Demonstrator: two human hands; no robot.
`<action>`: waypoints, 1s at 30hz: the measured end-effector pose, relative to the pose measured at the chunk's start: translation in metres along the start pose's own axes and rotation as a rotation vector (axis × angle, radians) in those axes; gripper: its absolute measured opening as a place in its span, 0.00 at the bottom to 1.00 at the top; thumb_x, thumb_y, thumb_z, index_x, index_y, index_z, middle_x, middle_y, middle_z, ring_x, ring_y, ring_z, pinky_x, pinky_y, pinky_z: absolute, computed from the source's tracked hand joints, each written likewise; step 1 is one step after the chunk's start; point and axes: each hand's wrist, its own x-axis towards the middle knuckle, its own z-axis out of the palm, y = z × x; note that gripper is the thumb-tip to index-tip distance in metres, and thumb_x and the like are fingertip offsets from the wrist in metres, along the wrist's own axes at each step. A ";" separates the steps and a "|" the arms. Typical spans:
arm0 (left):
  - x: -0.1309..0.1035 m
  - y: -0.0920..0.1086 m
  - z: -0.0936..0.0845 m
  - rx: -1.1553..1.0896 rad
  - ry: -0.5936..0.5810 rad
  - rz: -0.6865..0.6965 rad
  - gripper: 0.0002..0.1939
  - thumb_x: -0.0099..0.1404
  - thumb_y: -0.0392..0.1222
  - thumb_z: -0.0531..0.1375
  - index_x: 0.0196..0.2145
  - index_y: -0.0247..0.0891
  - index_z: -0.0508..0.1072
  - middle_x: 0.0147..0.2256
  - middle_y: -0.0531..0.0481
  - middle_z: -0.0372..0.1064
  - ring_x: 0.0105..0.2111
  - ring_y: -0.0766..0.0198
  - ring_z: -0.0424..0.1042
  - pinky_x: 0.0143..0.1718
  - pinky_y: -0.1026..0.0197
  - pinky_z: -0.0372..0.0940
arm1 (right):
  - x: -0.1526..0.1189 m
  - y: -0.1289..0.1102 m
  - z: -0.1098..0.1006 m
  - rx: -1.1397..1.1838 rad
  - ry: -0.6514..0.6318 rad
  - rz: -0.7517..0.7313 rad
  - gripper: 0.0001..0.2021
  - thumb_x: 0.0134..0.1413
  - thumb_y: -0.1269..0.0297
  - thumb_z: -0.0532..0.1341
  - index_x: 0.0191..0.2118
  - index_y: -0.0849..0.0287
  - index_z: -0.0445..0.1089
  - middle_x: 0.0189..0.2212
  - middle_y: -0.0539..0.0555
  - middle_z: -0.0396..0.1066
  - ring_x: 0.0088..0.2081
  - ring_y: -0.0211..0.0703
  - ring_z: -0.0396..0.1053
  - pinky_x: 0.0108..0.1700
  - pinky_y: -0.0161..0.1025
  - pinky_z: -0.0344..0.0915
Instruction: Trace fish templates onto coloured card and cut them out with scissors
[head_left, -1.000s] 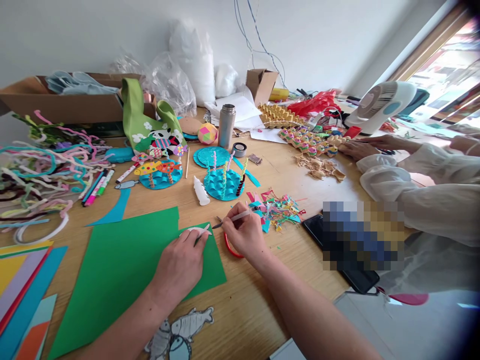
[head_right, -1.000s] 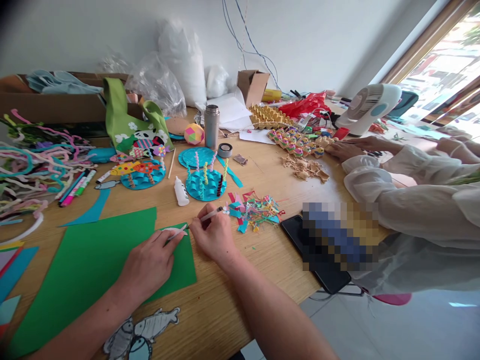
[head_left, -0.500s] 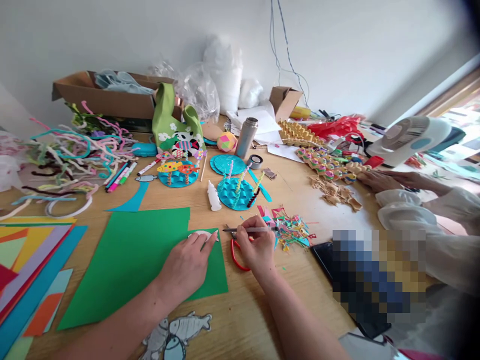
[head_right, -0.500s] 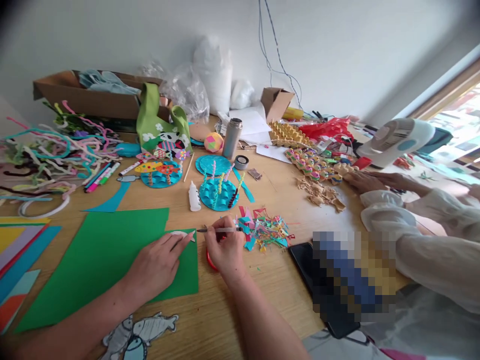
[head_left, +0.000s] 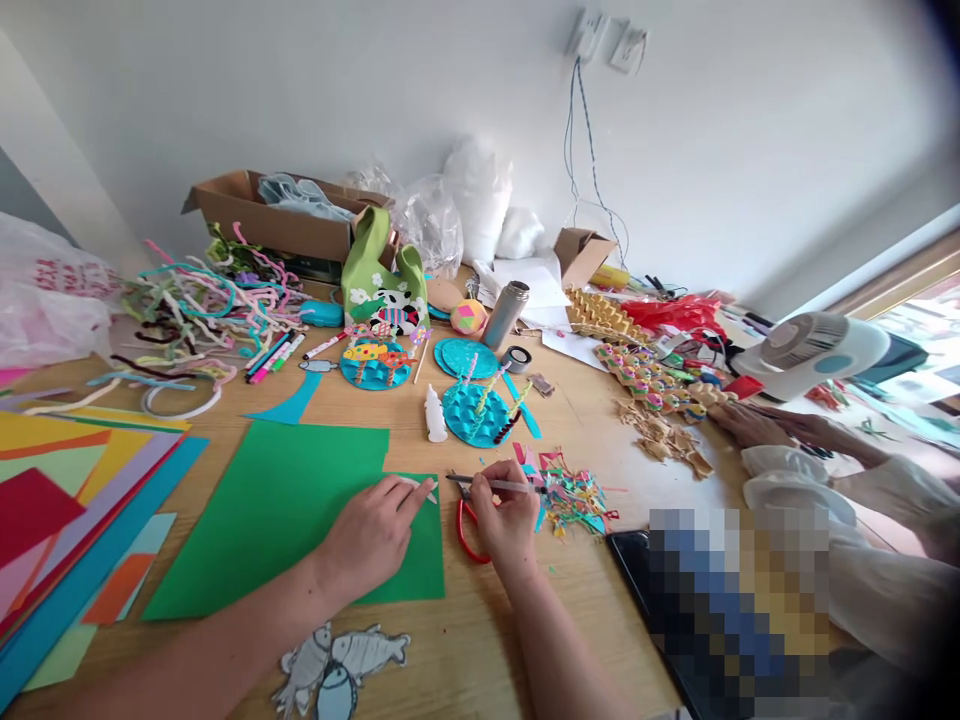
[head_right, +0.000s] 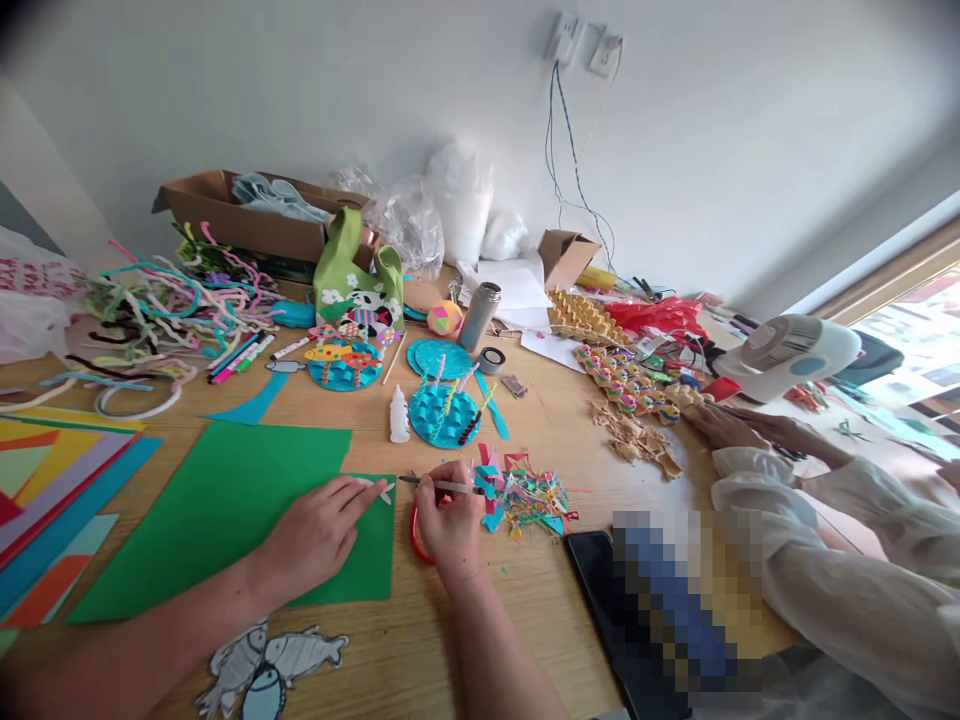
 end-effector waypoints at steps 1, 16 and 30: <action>0.000 -0.001 -0.001 -0.020 0.018 -0.004 0.32 0.57 0.24 0.50 0.59 0.36 0.63 0.47 0.44 0.72 0.49 0.54 0.68 0.49 0.53 0.67 | 0.000 0.000 0.000 0.004 0.008 -0.003 0.08 0.52 0.66 0.58 0.24 0.57 0.61 0.19 0.46 0.63 0.20 0.36 0.62 0.22 0.32 0.59; 0.013 -0.033 -0.024 -0.256 0.097 -0.351 0.17 0.60 0.32 0.58 0.47 0.39 0.73 0.41 0.47 0.74 0.45 0.55 0.70 0.48 0.53 0.65 | 0.001 -0.004 -0.006 0.072 0.052 -0.010 0.06 0.51 0.67 0.60 0.25 0.58 0.63 0.21 0.47 0.64 0.22 0.37 0.65 0.22 0.32 0.61; 0.008 -0.040 -0.001 -0.231 0.125 -0.480 0.06 0.54 0.38 0.66 0.29 0.40 0.72 0.37 0.48 0.65 0.44 0.54 0.66 0.47 0.52 0.64 | 0.001 -0.004 -0.007 0.004 0.004 -0.083 0.08 0.54 0.67 0.59 0.24 0.57 0.63 0.21 0.48 0.63 0.22 0.37 0.63 0.23 0.33 0.61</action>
